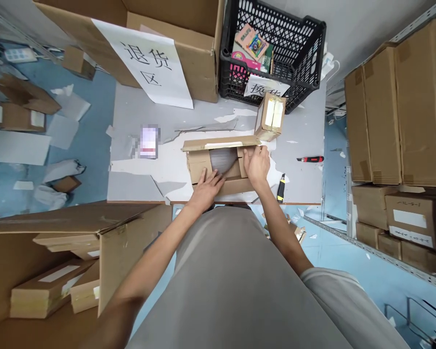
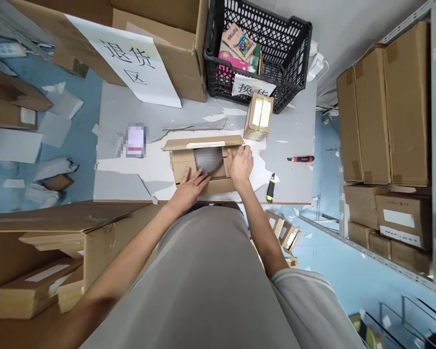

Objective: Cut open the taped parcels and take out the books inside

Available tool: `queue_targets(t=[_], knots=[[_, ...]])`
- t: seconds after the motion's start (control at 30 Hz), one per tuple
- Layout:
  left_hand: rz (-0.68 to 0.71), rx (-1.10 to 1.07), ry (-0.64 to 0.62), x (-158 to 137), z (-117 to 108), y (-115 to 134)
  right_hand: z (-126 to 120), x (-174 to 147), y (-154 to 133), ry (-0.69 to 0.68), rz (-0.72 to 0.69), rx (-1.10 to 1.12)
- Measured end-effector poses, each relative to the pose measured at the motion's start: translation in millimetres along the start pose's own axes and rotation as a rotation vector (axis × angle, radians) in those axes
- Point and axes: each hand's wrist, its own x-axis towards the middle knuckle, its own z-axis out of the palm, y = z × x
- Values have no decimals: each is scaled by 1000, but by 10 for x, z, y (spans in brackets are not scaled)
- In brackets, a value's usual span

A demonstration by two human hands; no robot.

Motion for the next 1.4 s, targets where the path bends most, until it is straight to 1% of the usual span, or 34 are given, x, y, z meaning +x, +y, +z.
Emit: queue_targets(t=[0.07,0.17,0.23,0.33,0.4,0.47,0.57,0.67,0.77,0.87,0.93,1.0,1.07,1.2,1.3,1.4], knots=[[5,64,8,0,-58,38,-53,-106,-32,-60,-136,28],[7,188,29,-56,-211,134,-49,-78,-43,-175,-352,67],[-8,237,55,-142,-333,213,-1,14,-33,-212,-434,57],[-103,260,131,-324,-507,283,79,128,3,-239,-498,51],[-200,263,191,-441,-599,266,106,141,32,-236,-486,61],[-293,258,231,-521,-664,198,100,108,59,-225,-435,77],[-385,236,230,-559,-702,57,31,19,115,-199,-354,105],[-399,210,184,-526,-691,-53,-86,-75,248,-131,-267,144],[-361,195,139,-448,-672,-101,-201,-177,474,-27,-170,188],[-353,184,136,-317,-668,-117,-254,-301,688,67,-91,218],[-385,194,142,-200,-675,-122,-251,-391,754,89,-48,228],[-440,227,125,-73,-688,-124,-236,-478,740,93,-18,231],[-511,266,100,49,-697,-118,-233,-562,660,126,-10,221],[-616,303,77,245,-668,-83,-266,-709,416,225,-58,179],[-675,283,53,348,-608,-46,-259,-792,248,201,-114,172],[-708,281,32,411,-549,-6,-212,-853,135,181,-142,172]])
